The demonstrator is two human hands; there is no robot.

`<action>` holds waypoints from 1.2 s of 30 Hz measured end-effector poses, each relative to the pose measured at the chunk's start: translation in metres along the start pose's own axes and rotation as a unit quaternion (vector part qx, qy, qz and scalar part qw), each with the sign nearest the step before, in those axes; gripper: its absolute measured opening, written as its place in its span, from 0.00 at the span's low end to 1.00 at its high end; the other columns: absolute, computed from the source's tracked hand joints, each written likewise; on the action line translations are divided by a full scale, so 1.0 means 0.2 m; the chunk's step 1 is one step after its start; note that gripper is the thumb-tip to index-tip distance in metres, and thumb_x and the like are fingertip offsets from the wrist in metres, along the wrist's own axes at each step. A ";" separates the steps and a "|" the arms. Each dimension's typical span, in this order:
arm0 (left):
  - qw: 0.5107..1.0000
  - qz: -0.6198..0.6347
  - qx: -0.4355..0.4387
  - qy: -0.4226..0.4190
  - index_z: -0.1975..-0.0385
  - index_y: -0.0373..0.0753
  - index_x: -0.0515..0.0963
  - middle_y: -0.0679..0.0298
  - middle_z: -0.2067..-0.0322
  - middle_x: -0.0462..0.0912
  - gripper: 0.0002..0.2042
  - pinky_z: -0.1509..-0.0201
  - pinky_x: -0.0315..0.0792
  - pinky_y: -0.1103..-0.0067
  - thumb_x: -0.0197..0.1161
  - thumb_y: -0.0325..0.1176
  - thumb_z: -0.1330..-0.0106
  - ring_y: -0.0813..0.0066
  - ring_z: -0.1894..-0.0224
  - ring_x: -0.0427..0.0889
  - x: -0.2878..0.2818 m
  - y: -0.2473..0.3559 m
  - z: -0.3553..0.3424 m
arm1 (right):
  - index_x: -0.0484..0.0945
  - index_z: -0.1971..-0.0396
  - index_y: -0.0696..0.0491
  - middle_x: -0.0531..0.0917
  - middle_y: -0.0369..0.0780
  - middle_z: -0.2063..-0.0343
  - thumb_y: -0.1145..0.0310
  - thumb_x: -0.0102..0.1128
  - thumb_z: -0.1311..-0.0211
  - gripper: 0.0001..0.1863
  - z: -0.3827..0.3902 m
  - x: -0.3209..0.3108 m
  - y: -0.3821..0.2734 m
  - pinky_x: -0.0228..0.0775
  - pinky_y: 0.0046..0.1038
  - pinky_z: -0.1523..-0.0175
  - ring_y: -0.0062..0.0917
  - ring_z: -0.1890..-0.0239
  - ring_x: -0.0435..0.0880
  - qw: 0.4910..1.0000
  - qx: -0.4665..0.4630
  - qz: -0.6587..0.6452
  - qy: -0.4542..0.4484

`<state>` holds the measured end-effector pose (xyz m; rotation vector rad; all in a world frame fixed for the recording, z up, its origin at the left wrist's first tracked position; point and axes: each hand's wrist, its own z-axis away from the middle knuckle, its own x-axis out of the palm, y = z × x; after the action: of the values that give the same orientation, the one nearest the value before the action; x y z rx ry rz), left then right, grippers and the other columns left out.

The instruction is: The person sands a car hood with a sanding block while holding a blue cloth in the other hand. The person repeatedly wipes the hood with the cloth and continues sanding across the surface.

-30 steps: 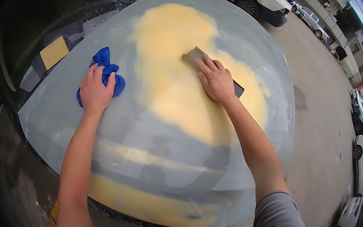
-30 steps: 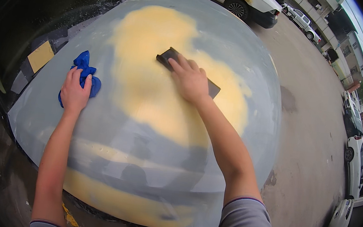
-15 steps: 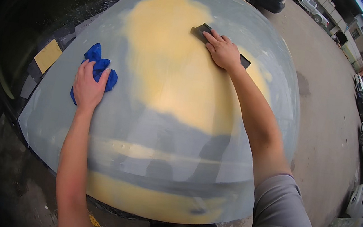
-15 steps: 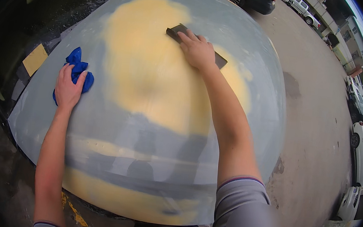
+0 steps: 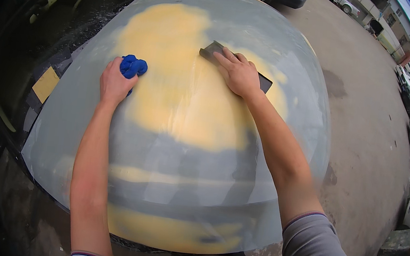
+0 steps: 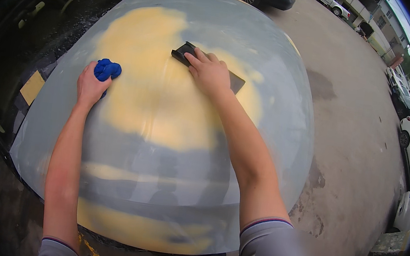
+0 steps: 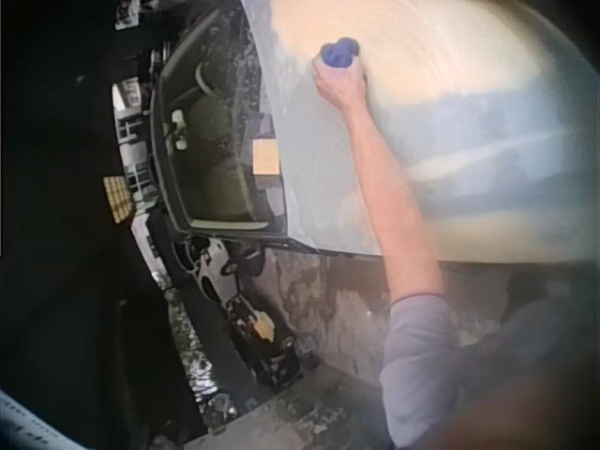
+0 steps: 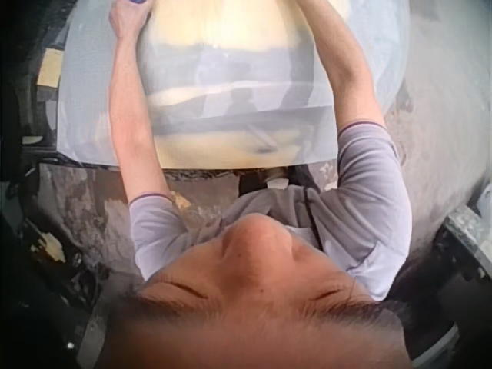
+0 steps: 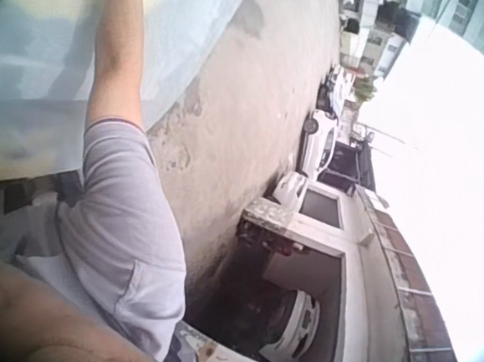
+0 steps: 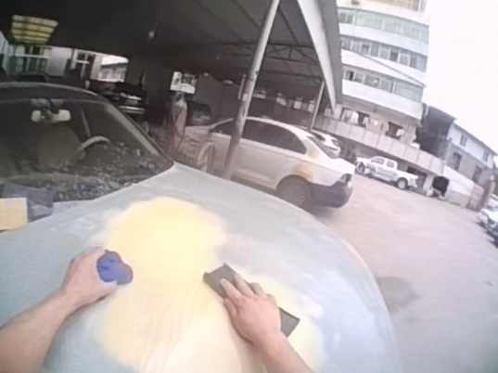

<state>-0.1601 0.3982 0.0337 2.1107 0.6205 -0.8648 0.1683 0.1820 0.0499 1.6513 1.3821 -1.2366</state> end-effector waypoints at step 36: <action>0.982 -0.152 -0.100 0.058 0.25 0.41 0.75 0.45 0.25 0.74 0.41 0.21 0.70 0.55 0.74 0.62 0.31 0.44 0.24 0.74 -0.27 -0.56 0.29 | 0.73 0.21 0.33 0.69 0.37 0.17 0.55 0.67 0.23 0.33 0.60 0.00 -0.81 0.68 0.44 0.26 0.41 0.22 0.70 0.987 -0.140 0.036 -0.075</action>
<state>-0.2913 0.4123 -0.0058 1.9218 1.0674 -0.8062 -0.0180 0.1116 0.0230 1.3751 1.3247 -1.0488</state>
